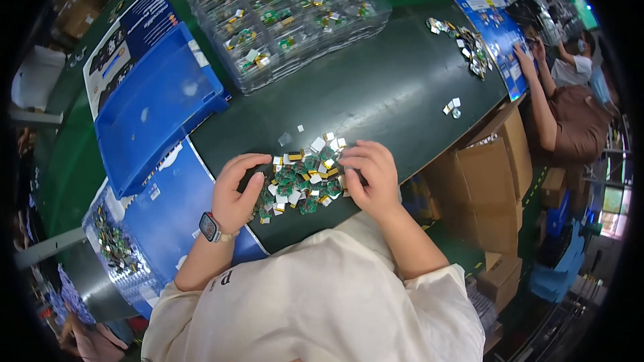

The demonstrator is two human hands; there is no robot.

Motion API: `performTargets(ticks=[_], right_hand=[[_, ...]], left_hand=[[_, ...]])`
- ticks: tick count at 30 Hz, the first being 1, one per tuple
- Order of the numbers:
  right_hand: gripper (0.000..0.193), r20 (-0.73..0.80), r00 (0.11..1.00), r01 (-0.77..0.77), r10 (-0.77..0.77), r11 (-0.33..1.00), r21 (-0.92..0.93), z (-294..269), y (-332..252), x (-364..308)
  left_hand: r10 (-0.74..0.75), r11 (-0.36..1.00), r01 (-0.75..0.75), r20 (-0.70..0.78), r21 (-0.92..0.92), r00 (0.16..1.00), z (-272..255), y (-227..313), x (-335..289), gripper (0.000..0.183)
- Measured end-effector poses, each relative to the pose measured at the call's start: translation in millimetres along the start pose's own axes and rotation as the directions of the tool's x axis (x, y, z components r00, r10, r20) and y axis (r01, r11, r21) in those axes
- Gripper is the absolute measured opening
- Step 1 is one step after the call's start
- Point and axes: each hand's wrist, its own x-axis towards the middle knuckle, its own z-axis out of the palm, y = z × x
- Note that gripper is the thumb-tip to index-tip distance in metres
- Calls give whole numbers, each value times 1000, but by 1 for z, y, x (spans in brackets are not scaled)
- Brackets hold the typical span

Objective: Assembling small electronic components onto printed circuit boards at an industrial workbench.

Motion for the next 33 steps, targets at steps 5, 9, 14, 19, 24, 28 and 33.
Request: performTargets(ticks=[5,9,14,19,24,28,33], right_hand=[[10,-53,996,71,-68,996,50,-3,0,4],[10,-42,999,12,-9,998,68,-3,2,0],[14,-7,1000,-4,5,985,170,-5,10,-2],[28,173,984,-24,-30,953,303,-17,20,2],[86,390,919,-130,-58,889,440,-32,55,14],[85,383,907,-27,-176,883,469,-37,63,12],[68,353,901,90,-254,903,420,-37,61,15]], left_hand=[[14,998,-15,7,65,1000,2,7,14,25],[-40,996,40,-13,81,999,6,7,11,24],[-321,921,282,-115,-268,940,7,-6,4,24],[-197,969,123,-363,-216,911,-14,-17,4,39],[-124,831,418,-610,367,782,-42,18,-17,26],[-145,887,420,-747,192,648,-45,38,-84,24],[-221,699,665,-804,264,552,-44,30,-171,28]])
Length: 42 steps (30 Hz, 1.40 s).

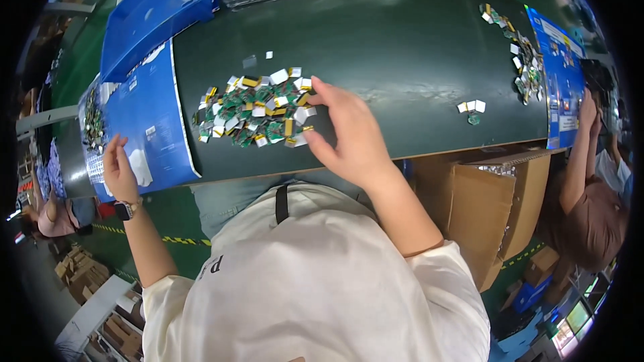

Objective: Assembling small electronic components onto printed circuit boards at an industrial workbench.

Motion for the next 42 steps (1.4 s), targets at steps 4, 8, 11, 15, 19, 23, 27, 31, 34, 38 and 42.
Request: performTargets(ticks=[4,8,11,15,19,23,27,31,34,38,42], right_hand=[[60,6,999,-35,35,999,-25,5,-2,0],[54,5,999,-51,52,993,-104,7,-5,-3],[48,-25,996,-93,91,990,-104,14,-10,0],[28,-165,986,-84,10,891,-445,25,-18,1],[22,-316,948,-146,-43,823,-549,29,-18,-6],[19,-361,928,-154,-91,788,-595,32,-17,-5],[16,-380,912,-127,-154,776,-618,31,-18,-6],[12,-447,894,-222,-40,826,-518,32,-23,-2],[11,-396,918,-202,-29,824,-529,32,-23,-2],[13,-378,921,-266,94,861,-434,30,-24,1],[17,-397,806,-477,439,879,3,35,-23,22]], left_hand=[[-10,995,4,64,96,998,-5,-30,-22,39],[-89,995,84,104,47,991,9,-15,-23,37],[169,965,-174,43,196,985,14,-31,-19,35],[241,945,-243,36,221,970,16,-29,-20,31],[290,940,-299,76,164,954,14,-28,-19,33],[334,940,-339,85,48,939,3,-34,-26,39],[371,928,-363,169,-79,913,-3,-34,-25,42],[399,917,-381,195,-121,896,-1,-38,-24,43],[384,923,-370,210,-103,899,-1,-38,-24,41],[338,941,-333,178,-58,924,1,-39,-24,39],[341,940,-340,113,-24,933,3,-39,-27,37]])
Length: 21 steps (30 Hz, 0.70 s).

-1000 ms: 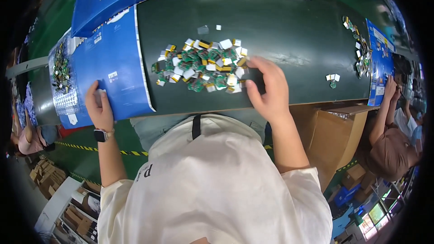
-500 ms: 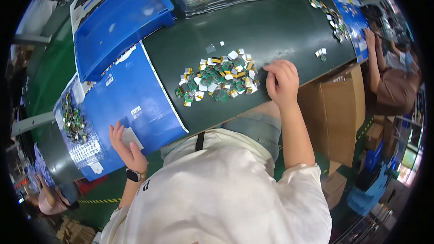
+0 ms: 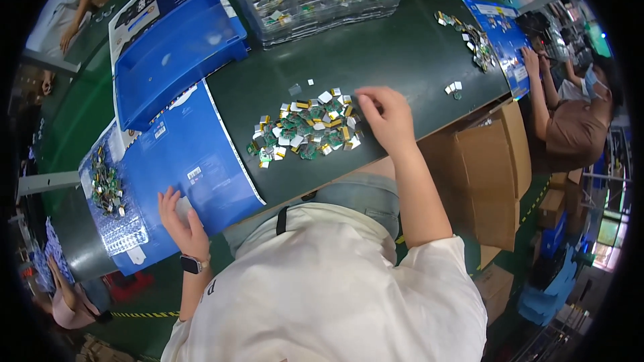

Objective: Assembling small electronic components onto printed circuit boards at an industrial workbench.

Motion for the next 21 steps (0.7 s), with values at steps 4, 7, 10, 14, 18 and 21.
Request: performTargets(ticks=[4,7,10,14,18,21], right_hand=[[19,272,858,513,-435,752,-413,9,-25,29],[22,397,851,498,-343,767,-404,16,-53,35],[23,408,873,446,-268,778,-444,16,-48,43],[18,362,888,417,-282,825,-380,21,-39,43],[13,177,934,357,-311,838,-412,16,-35,40],[10,40,944,321,-329,878,-356,12,-53,33]], left_hand=[[2,997,-2,2,73,1000,-1,8,3,33],[-101,995,102,-61,14,993,-14,6,5,31],[-118,989,120,-34,89,992,-18,19,24,31],[-67,995,74,99,-72,993,-12,43,44,27],[173,946,-122,148,-302,974,6,66,70,22],[219,857,-5,354,-515,909,16,86,88,20]])
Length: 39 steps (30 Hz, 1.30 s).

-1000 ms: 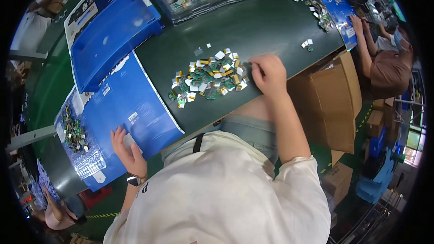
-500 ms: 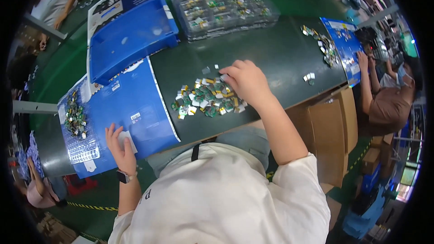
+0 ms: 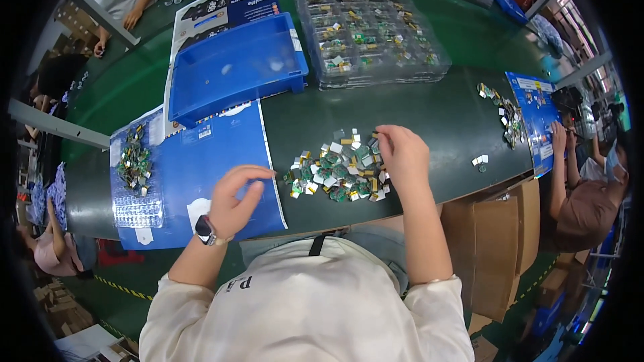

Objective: Assembling small electronic components onto printed circuit boards at an industrial workbench.

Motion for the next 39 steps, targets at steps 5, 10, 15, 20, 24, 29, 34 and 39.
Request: performTargets(ticks=[5,10,15,20,24,29,34,39], right_hand=[[11,-152,984,119,-97,983,142,-14,-50,-2],[14,-201,918,387,-341,880,275,10,-87,5],[15,-203,872,487,-446,838,248,29,-98,15],[16,-178,849,528,-498,814,243,47,-105,20],[17,-155,826,563,-542,803,195,59,-107,31],[20,-202,783,621,-588,761,190,74,-102,34],[18,-184,778,628,-601,754,193,72,-100,36],[17,-184,762,646,-621,746,161,73,-102,39]], left_hand=[[-117,835,265,314,-482,942,26,9,43,24],[-201,486,401,347,-776,916,34,9,57,30],[-232,662,307,203,-683,951,21,-18,61,26],[-225,495,294,206,-818,952,20,-43,63,21],[-307,349,274,167,-896,937,22,-53,67,16],[-127,370,241,208,-897,970,19,-83,74,19],[-144,320,235,198,-918,970,18,-75,76,8],[-225,345,237,165,-908,960,19,-76,74,6]])
